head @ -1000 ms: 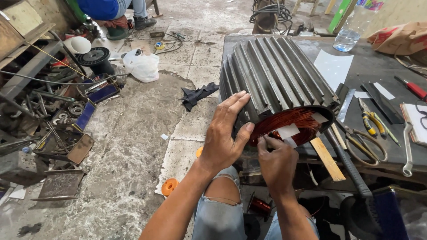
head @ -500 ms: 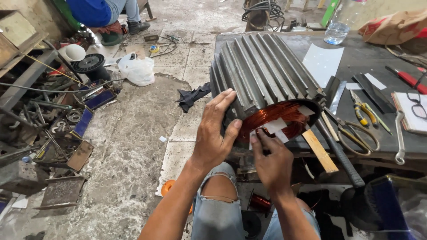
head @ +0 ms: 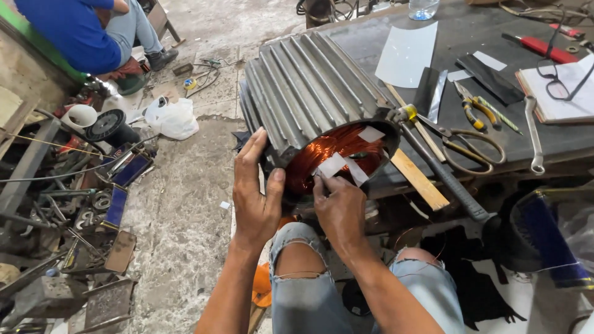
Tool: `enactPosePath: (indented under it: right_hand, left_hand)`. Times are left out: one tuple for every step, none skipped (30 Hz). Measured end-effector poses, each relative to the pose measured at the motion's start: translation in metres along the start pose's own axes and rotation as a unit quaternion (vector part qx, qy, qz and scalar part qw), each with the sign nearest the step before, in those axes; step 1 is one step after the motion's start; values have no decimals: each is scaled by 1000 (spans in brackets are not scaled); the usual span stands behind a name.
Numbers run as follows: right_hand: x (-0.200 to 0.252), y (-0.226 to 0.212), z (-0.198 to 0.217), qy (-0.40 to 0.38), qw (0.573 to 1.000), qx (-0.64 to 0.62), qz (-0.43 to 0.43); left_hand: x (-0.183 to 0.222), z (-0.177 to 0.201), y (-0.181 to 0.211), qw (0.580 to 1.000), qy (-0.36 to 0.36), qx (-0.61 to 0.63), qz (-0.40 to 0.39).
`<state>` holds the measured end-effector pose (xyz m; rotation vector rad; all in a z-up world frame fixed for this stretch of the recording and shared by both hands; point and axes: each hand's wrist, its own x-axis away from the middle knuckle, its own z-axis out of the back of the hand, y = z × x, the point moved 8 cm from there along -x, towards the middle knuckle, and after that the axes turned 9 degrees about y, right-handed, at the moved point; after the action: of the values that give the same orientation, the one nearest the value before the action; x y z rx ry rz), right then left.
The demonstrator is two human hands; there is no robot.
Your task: Repairing an electric motor by seating windings and applying insulation strips
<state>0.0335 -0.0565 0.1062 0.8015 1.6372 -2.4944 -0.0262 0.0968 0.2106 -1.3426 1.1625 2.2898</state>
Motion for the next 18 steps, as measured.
enactPosePath:
  right_hand:
    - [1, 2, -1, -27, 1000, 2, 5]
    - [0, 3, -3, -54, 998, 3, 14]
    - [0, 1, 4, -54, 998, 1, 14]
    - [-1, -4, 7, -74, 997, 12, 36]
    - [-2, -8, 10, -93, 994, 23, 58]
    - [-2, -8, 11, -95, 993, 23, 59]
    - [-3, -11, 10, -103, 991, 19, 85]
    - [-1, -14, 9, -110, 988, 15, 109]
    - [-2, -9, 9, -112, 988, 14, 107]
    - [-2, -7, 8, -110, 985, 10, 132]
    - [-2, -6, 8, -109, 982, 6, 157]
    - [-4, -3, 10, -111, 981, 5, 157]
    - [-4, -5, 11, -117, 977, -9, 180]
    - [-5, -8, 12, -124, 970, -23, 206]
    - [-5, -10, 12, -127, 969, -24, 209]
    - [-4, -11, 13, -134, 969, -28, 206]
    - [-3, -12, 14, -142, 968, -32, 202]
    - [-2, -10, 12, -147, 968, -32, 203]
  left_hand:
    - [0, 0, 1, 1000, 0, 3, 2]
    - [0, 0, 2, 1000, 4, 6, 4]
    - [0, 0, 3, 1000, 4, 5, 2]
    - [0, 0, 3, 1000, 2, 5, 0]
    - [-1, 0, 3, 1000, 1, 6, -3]
    - [0, 0, 1, 1000, 2, 4, -2]
    - [0, 0, 1, 1000, 3, 2, -5]
    - [0, 0, 0, 1000, 0, 1, -8]
    - [1, 0, 0, 1000, 0, -1, -7]
    - [1, -2, 0, 1000, -4, -4, -7]
    - [0, -3, -1, 1000, -7, -7, -8]
    - [0, -4, -1, 1000, -7, -9, -7]
    - [0, -3, -1, 1000, -9, -9, -10]
    - [-1, -3, -1, 1000, -7, -9, -12]
    - [-2, -2, -2, 1000, -4, -12, -12]
    - [-2, -2, -2, 1000, -2, -11, -12]
    - [-1, -2, -3, 1000, 1, -10, -12]
    - [-1, -2, -3, 1000, 3, -13, -8]
